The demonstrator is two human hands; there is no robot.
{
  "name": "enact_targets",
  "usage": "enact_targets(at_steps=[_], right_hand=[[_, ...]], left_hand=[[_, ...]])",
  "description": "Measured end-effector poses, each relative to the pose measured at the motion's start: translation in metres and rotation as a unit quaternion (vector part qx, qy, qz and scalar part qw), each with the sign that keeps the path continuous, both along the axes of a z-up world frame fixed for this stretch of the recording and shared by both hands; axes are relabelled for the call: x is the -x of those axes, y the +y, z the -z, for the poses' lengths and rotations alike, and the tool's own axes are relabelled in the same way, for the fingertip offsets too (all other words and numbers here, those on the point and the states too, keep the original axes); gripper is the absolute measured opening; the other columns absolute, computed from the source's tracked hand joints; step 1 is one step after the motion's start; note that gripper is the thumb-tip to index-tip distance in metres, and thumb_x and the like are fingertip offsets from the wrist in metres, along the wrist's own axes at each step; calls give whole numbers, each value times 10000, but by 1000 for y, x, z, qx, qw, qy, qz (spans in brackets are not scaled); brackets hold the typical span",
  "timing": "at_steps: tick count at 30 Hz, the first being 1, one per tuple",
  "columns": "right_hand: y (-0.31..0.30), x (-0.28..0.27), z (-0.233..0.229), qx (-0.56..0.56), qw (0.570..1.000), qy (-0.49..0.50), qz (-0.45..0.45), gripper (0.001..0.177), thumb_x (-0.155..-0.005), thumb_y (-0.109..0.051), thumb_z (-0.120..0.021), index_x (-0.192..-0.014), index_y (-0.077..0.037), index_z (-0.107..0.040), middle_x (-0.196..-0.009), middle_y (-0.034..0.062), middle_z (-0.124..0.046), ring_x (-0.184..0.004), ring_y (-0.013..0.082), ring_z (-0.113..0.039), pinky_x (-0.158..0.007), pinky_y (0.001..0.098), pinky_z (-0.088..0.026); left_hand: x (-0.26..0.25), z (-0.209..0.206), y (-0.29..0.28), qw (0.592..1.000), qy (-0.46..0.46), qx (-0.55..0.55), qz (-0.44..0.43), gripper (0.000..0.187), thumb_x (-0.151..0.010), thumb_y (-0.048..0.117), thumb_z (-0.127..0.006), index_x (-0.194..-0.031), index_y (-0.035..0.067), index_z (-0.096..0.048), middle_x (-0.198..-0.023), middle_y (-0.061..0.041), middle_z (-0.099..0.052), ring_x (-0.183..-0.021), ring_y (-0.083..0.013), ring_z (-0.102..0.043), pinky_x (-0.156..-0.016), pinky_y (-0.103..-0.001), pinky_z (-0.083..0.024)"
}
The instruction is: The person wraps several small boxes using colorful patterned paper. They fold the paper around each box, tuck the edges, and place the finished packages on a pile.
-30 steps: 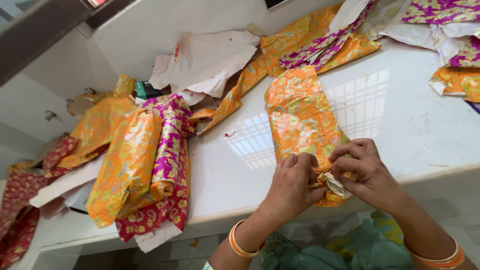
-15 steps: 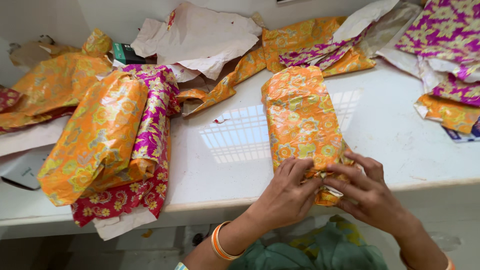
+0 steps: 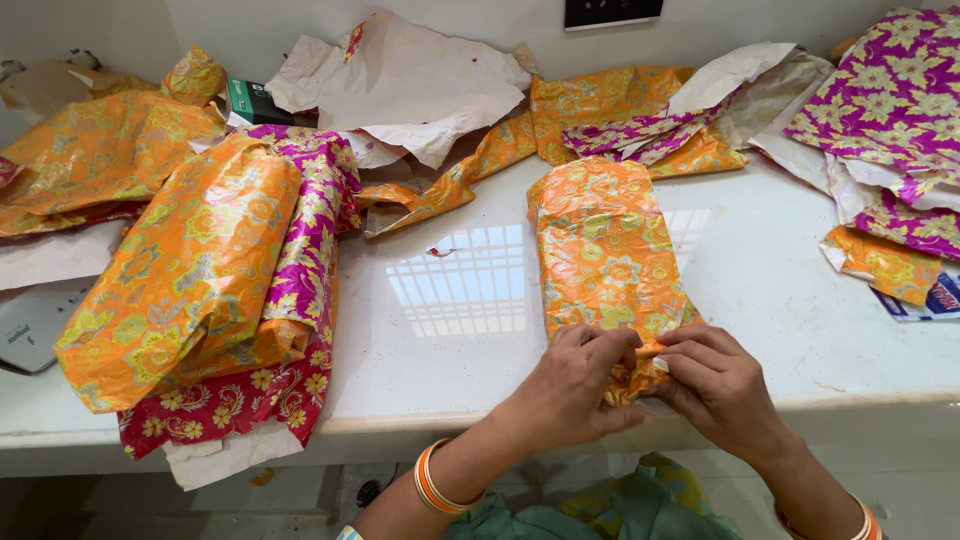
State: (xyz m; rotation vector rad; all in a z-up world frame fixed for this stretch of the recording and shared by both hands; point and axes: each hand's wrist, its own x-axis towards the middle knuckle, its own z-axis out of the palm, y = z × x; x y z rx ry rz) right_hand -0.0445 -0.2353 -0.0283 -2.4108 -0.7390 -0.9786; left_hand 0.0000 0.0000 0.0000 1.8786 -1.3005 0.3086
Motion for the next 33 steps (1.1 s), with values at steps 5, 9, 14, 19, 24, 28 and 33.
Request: enact_targets(at_steps=[5, 9, 14, 19, 24, 28, 33], right_hand=[[7, 2, 1, -158, 982, 98, 33, 360, -721, -135, -839, -1023, -21, -681, -1005, 110, -694, -793, 174, -722, -623, 288, -615], [11, 3, -6, -167, 981, 97, 12, 337, -788, -140, -799, -1086, -37, -680, -1082, 144, -643, -832, 177, -728, -644, 276, -610], [21, -7, -16, -115, 990, 54, 64, 357, -767, -182, -817, -1065, -47, -675, -893, 86, -687, -823, 262, -675, -696, 378, -548], [25, -18, -16, -48, 995, 24, 79, 192, -802, -131, -784, -971, -100, -697, -837, 67, -668, -796, 283, -639, -706, 394, -512], [11, -33, -8, -56, 992, 98, 58, 254, -829, -215, -782, -1027, -94, -680, -1120, 143, -630, -1087, 315, -580, -911, 404, -496], [-7, -42, 0, 26, 974, -6, 224, 1072, -630, -633, -756, -1431, 25, -484, -1487, 380, -393, -1408, 512, -284, -1107, 574, -217], [-21, -53, 8, 36, 926, 266, 265, 1281, -714, -825, -659, -1533, 82, -275, -1561, 387, -258, -1503, 471, -116, -1173, 612, -39]], left_hand=[[0, 19, -10, 997, -52, 15, -52, 409, -963, 294, -769, -1242, 81, -558, -1070, -77, -651, -1039, -301, -630, -965, -436, -489], [0, 20, -12, 993, -86, 38, -67, 479, -940, 258, -757, -1294, 50, -509, -1119, -134, -619, -1040, -339, -610, -937, -464, -481], [-4, 10, -15, 994, -58, 29, -92, 523, -900, 193, -763, -1341, 71, -510, -1127, -182, -565, -949, -310, -608, -842, -450, -509], [-13, 4, -17, 995, 13, 17, -98, 438, -974, 134, -714, -1341, 70, -483, -1114, -166, -577, -989, -385, -632, -816, -465, -532], [-19, 0, -20, 992, 70, -16, -103, 459, -953, 156, -717, -1338, 73, -482, -1178, -177, -588, -976, -409, -648, -783, -470, -542], [-21, -1, -22, 988, 43, -40, -140, 631, -870, 298, -773, -1395, 117, -475, -1384, -207, -490, -1129, -385, -620, -913, -501, -518], [-50, 7, -16, 946, 106, -130, -276, 1393, -578, 729, -855, -1527, -21, -163, -1502, -327, -281, -1403, -502, -294, -1100, -611, -245]])
